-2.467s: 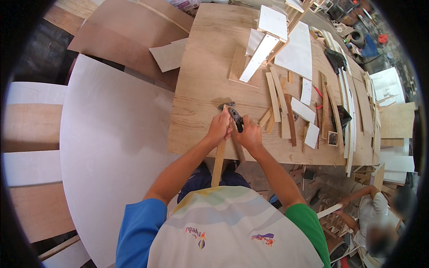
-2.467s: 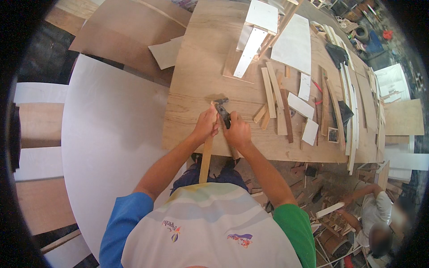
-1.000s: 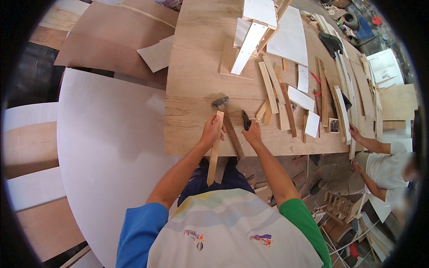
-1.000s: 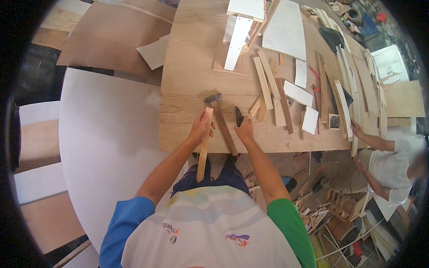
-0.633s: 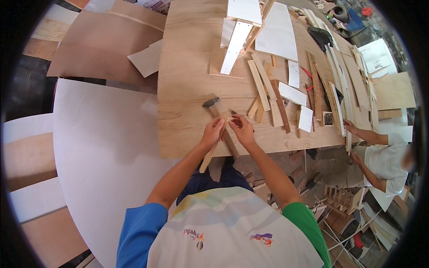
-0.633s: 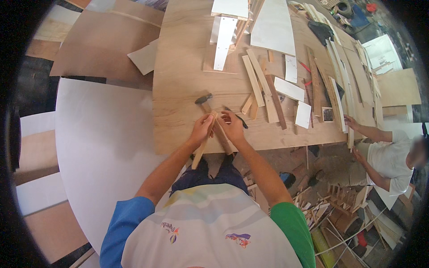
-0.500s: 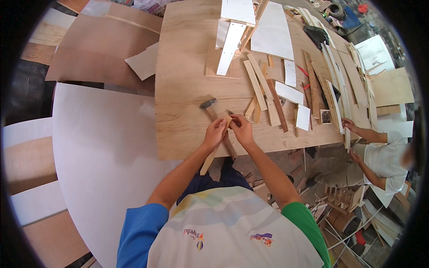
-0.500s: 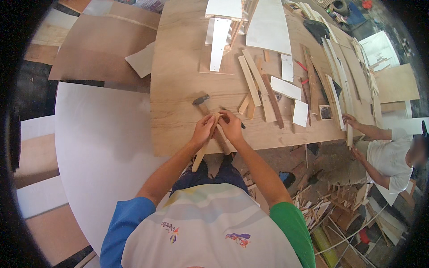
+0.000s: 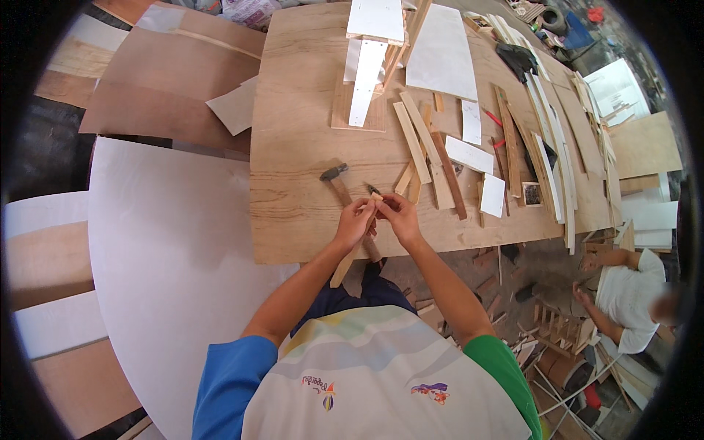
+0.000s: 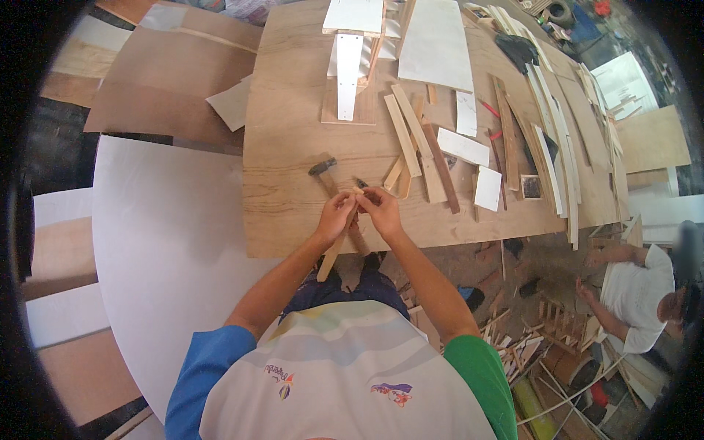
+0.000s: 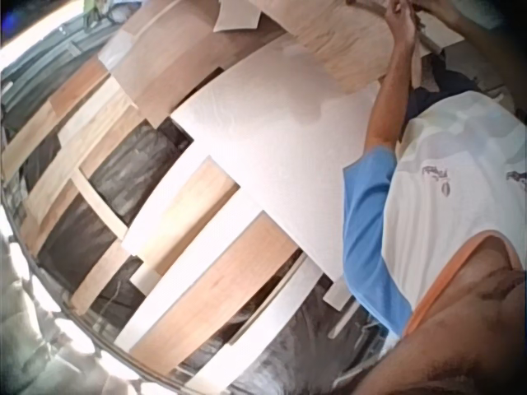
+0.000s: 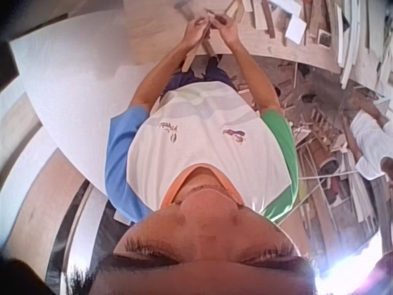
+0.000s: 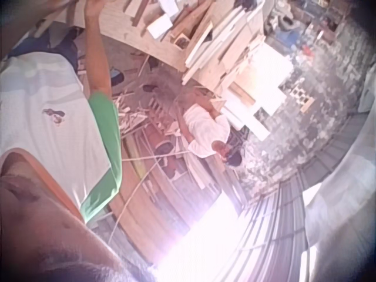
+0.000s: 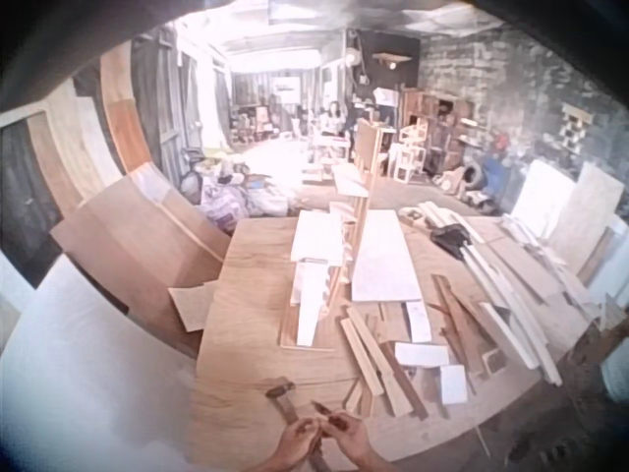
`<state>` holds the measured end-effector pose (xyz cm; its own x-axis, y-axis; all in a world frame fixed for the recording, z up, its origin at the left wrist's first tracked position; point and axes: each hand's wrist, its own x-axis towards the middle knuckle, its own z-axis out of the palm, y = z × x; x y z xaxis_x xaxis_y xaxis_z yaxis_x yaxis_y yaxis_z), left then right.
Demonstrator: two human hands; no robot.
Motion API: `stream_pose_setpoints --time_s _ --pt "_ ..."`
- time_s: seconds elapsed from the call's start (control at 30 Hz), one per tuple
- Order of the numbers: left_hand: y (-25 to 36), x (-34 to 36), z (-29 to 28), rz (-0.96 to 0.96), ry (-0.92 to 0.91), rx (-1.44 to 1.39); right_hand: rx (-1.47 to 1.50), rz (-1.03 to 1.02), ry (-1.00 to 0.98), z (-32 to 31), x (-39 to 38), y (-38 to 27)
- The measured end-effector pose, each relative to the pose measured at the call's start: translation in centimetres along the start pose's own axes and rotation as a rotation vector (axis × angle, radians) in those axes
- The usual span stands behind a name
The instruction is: The person assembles a small wooden structure by hammering a thin piece of wood into another and using pliers to pull out or adjust small fasteners.
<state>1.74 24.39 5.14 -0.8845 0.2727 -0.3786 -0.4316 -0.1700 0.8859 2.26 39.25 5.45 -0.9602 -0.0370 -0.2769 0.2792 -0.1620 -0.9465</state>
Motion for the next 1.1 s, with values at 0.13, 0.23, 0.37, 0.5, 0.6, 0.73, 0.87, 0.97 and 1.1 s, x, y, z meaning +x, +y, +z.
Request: stream_pose_setpoints --time_s 0.13,0.23,0.37,0.5,0.6,0.73,0.87,0.97,1.1 --pt "0.5 -0.2 1.0 -0.026 0.014 -0.084 0.067 0.012 -0.038 -0.7 -0.2 -0.6" --pt "1.3 0.0 1.0 -0.102 0.0 -0.21 0.292 0.039 -0.129 -1.5 -0.6 -2.1" --pt "4.0 -0.9 2.4 -0.022 -0.033 -0.15 0.199 -0.023 -0.119 -2.0 -0.6 -3.8" --pt "5.3 -1.4 3.7 0.131 0.034 -0.176 0.227 -0.069 -0.118 -1.6 -0.5 -5.5" --pt "6.1 -1.8 3.9 0.211 0.011 -0.169 0.264 -0.108 -0.12 -1.5 -0.6 -6.4" --pt "7.1 -2.1 3.6 0.239 -0.046 -0.188 0.184 -0.197 -0.146 -1.0 -0.6 -8.2" --pt "7.5 -2.4 3.3 0.301 -0.021 -0.191 0.164 -0.215 -0.153 -0.4 -0.2 -8.8" --pt "7.8 -2.7 3.5 0.38 0.06 -0.049 0.129 -0.248 -0.136 0.5 -0.3 -9.0" --pt "7.8 -2.8 3.3 0.489 0.117 -0.062 0.112 -0.304 -0.139 1.3 -0.3 -9.3"
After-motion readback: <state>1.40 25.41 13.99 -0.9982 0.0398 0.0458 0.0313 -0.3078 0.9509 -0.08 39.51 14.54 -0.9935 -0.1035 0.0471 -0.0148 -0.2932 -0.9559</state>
